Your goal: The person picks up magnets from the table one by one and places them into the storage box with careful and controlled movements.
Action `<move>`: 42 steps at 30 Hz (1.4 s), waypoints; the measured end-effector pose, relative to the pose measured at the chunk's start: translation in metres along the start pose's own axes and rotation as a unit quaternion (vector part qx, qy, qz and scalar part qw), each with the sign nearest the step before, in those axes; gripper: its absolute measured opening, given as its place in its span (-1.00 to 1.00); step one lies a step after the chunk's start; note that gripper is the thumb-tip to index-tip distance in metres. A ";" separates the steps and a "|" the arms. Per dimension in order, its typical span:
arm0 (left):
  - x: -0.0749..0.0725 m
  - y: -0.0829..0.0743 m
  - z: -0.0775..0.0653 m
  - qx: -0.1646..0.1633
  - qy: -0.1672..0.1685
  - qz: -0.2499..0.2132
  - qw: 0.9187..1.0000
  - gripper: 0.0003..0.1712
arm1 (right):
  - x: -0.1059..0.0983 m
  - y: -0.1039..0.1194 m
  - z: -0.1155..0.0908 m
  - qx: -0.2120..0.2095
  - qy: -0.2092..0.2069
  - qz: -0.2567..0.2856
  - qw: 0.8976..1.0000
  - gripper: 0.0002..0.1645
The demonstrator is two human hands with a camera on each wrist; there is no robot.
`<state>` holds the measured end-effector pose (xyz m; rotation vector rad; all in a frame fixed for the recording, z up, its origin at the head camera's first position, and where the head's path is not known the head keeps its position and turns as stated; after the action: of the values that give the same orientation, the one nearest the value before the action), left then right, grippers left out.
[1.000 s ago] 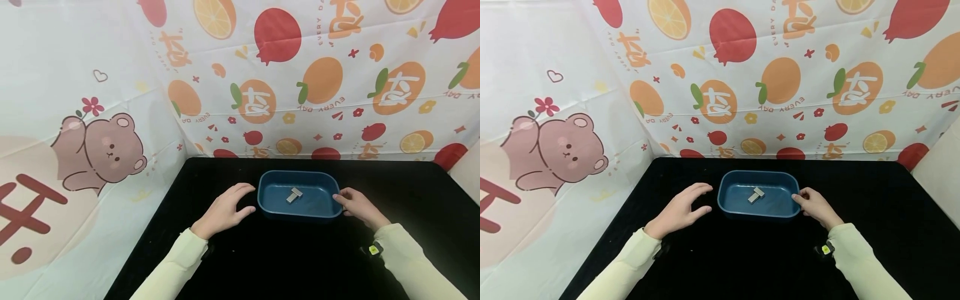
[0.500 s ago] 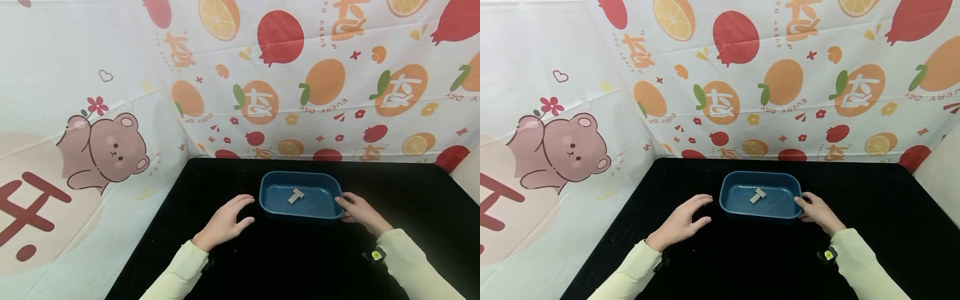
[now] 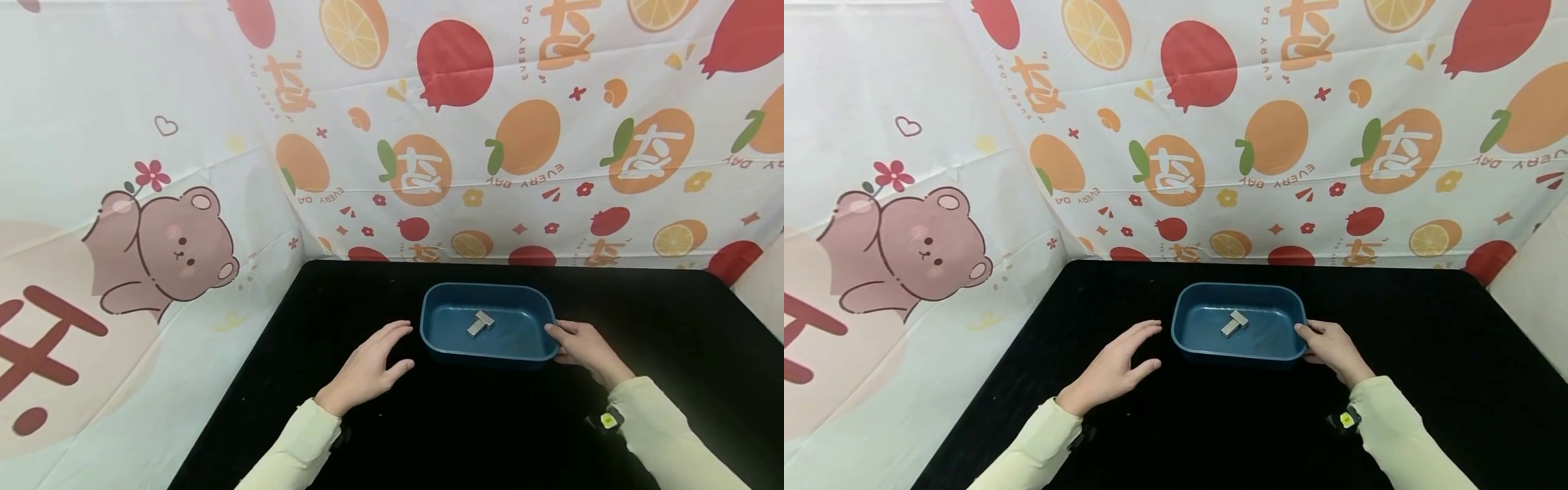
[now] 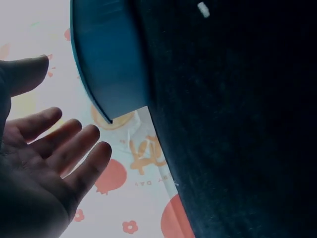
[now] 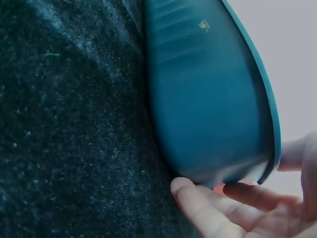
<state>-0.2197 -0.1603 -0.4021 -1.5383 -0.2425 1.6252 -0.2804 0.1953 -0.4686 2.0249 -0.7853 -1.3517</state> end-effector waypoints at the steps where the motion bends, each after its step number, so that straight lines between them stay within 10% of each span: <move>1: 0.001 0.001 0.000 -0.006 0.005 0.000 1.000 -0.37 | 0.000 0.001 0.001 -0.001 -0.001 0.002 1.000 -0.17; 42: 0.012 0.021 -0.002 -0.055 0.020 -0.026 0.998 -0.25 | -0.005 0.010 0.001 -0.004 -0.071 -0.045 0.996 -0.45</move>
<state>-0.2260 -0.1657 -0.4244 -1.6315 -0.3533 1.5617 -0.2847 0.1920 -0.4583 1.9953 -0.7568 -1.5618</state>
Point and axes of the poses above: each hand's wrist, its own z-axis towards the middle knuckle, its own x-axis out of the palm, y = z × x, the point moved 8 cm from there along z, towards the middle knuckle, and after that the axes turned 13 degrees about -z, right-handed, at the moved point
